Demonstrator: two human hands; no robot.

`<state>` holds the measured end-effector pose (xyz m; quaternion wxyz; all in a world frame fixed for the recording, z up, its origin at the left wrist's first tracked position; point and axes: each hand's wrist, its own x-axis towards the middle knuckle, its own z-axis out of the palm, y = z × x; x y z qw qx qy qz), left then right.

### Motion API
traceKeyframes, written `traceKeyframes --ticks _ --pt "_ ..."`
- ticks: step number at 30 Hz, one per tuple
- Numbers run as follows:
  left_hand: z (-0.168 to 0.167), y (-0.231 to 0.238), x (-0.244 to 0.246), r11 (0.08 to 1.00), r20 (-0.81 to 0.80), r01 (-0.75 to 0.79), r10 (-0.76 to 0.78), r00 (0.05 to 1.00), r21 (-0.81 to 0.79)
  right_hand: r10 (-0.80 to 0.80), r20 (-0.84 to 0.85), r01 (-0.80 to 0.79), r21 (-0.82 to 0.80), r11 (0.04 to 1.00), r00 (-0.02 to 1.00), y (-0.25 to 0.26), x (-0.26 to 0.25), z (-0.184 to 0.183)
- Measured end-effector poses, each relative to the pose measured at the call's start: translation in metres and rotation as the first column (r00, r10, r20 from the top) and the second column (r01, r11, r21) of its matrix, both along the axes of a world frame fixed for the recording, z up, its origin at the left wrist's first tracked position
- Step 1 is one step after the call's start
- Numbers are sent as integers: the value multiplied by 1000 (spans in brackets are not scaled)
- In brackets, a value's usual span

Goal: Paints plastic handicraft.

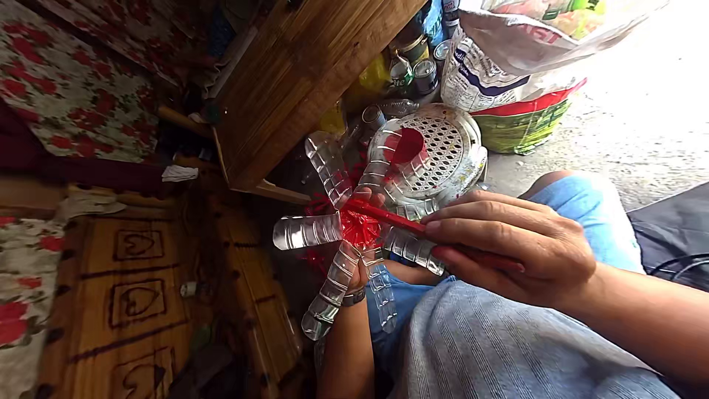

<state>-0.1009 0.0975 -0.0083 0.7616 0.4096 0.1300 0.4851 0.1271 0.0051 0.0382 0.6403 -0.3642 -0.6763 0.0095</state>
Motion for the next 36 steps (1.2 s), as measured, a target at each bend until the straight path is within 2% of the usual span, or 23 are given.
traceKeyframes --ticks 5,14,15,19,22,24,25,27,29,33,35,36 --pt "7 0 4 991 -12 -130 130 991 -28 34 -3 -34 -8 999 999 -1 0 -1" --pt "10 3 10 985 -67 -167 164 984 -43 47 -16 -47 -4 999 999 1 2 -1" --pt "12 3 11 988 -52 -149 147 988 -38 44 -22 -44 0 999 999 0 2 -1" --pt "16 11 15 996 36 81 -80 996 -27 18 -26 -18 -9 1000 1000 3 2 -2" --pt "14 5 10 993 -23 -50 48 999 -110 45 -16 -46 -21 999 999 4 1 -5" --pt "15 2 9 986 16 -89 92 996 -139 47 -15 -48 -22 999 999 1 1 -5" --pt "14 1 10 987 48 -93 100 994 -134 39 -20 -39 -22 999 999 0 1 -4" --pt "14 3 9 993 89 -12 23 996 -118 14 -30 -14 -13 1000 999 2 1 -4" --pt "15 6 9 994 73 32 -24 997 -103 6 -28 -7 -18 1000 1000 5 -1 -6" --pt "16 3 9 992 -64 -93 87 994 -81 41 -26 -42 -32 999 999 2 -1 -6" --pt "13 1 8 991 -45 -121 119 992 -52 30 -38 -31 -21 999 999 1 0 -4" --pt "10 2 7 996 -22 -80 79 997 -41 15 -40 -16 -14 1000 999 1 1 -3"
